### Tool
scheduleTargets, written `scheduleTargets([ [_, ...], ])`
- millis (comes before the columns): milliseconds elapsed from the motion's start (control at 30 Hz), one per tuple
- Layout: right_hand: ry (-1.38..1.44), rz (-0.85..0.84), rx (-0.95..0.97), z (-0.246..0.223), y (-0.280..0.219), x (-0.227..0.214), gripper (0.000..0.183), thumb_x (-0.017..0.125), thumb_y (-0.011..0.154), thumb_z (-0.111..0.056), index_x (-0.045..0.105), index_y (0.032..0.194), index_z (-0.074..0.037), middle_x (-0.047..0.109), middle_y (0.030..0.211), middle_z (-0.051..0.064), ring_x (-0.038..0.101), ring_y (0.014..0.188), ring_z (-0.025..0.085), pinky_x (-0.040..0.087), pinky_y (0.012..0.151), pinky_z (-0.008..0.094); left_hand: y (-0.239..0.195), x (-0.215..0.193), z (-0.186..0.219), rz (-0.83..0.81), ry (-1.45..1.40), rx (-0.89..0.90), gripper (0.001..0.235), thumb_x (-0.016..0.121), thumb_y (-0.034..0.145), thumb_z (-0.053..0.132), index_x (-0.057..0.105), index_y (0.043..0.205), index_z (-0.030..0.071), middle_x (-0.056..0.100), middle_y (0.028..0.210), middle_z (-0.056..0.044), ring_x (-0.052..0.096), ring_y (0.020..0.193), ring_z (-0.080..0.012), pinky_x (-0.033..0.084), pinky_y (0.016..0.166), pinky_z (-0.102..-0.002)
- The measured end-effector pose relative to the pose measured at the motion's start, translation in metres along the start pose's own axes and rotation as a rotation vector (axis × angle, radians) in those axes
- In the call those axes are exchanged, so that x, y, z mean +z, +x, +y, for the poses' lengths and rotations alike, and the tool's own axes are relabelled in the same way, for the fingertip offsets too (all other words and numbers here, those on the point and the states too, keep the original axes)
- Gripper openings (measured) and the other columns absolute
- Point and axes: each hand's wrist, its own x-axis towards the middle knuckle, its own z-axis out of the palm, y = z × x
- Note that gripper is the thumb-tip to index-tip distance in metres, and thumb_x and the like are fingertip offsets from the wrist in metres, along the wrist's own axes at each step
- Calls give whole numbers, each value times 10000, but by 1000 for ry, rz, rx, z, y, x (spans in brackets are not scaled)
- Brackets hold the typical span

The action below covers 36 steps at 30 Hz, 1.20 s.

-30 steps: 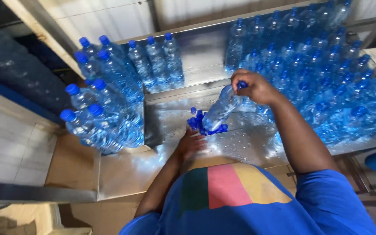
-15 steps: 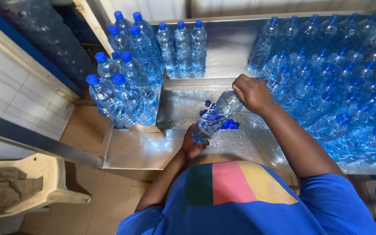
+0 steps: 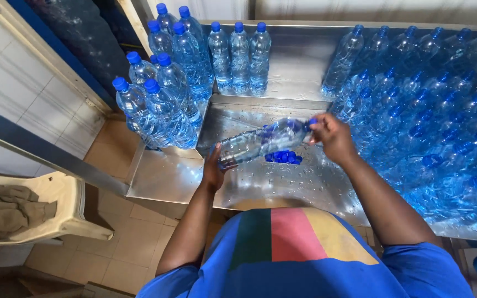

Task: The person repeatedly picks up empty plastic water bottles from a metal counter, places them under a tap to fill with water, and then caps them with blue lids. The filled and capped bottles are placed back on the counter among other bottles. This process is repeated continuously throughout the video.

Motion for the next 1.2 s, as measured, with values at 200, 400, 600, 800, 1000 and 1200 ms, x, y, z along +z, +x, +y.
scheduleTargets([
  [200, -768, 254, -785, 91, 15, 4, 429, 460, 1191, -430, 732, 1012, -151, 627, 823, 102, 690, 811, 370, 558, 746, 486, 6, -29, -29, 66, 34, -110, 585, 825, 1010, 501, 612, 1405, 128, 683, 1169, -156, 794, 871, -447, 720, 695, -625],
  [400, -111, -3, -88, 75, 10, 37, 461, 436, 1300, -406, 705, 1190, -47, 638, 804, 165, 663, 732, 287, 548, 735, 435, -76, 37, 60, 191, 446, 10, 725, 777, 1012, 603, 618, 1530, 122, 703, 1428, -221, 706, 1320, -374, 613, 1053, -558],
  [600, -843, -18, -743, 126, 48, 47, 693, 156, 1162, -559, 667, 989, -124, 609, 900, 95, 688, 863, 382, 544, 720, 487, -13, -74, 10, 188, 97, -256, 561, 857, 932, 543, 661, 1262, 134, 624, 1107, -121, 807, 878, -410, 740, 672, -515],
  [800, -48, -274, 588, 143, 30, 124, 529, 370, 1160, -420, 545, 794, -81, 385, 425, 79, 370, 300, 247, 222, 379, 423, -72, -76, 54, 52, 951, 380, 963, 885, 815, 557, 492, 1563, 96, 676, 1355, -339, 691, 1239, -579, 602, 992, -625],
  [1000, -143, -400, 486, 79, 33, 175, 721, 555, 1158, -575, 649, 683, -41, 501, 404, 146, 465, 286, 258, 306, 342, 390, -71, -167, 63, -214, 1272, 724, 921, 1018, 752, 512, 671, 1344, -102, 602, 1461, -332, 590, 1427, -502, 503, 1236, -532],
  [1200, -424, -610, -47, -143, 4, 298, 494, 705, 1014, -493, 744, 804, -48, 739, 719, 219, 714, 703, 416, 548, 685, 503, -61, -169, 29, 307, 1115, 556, 1024, 1058, 617, 276, 573, 1480, 14, 676, 1307, -258, 701, 1256, -496, 561, 1151, -586],
])
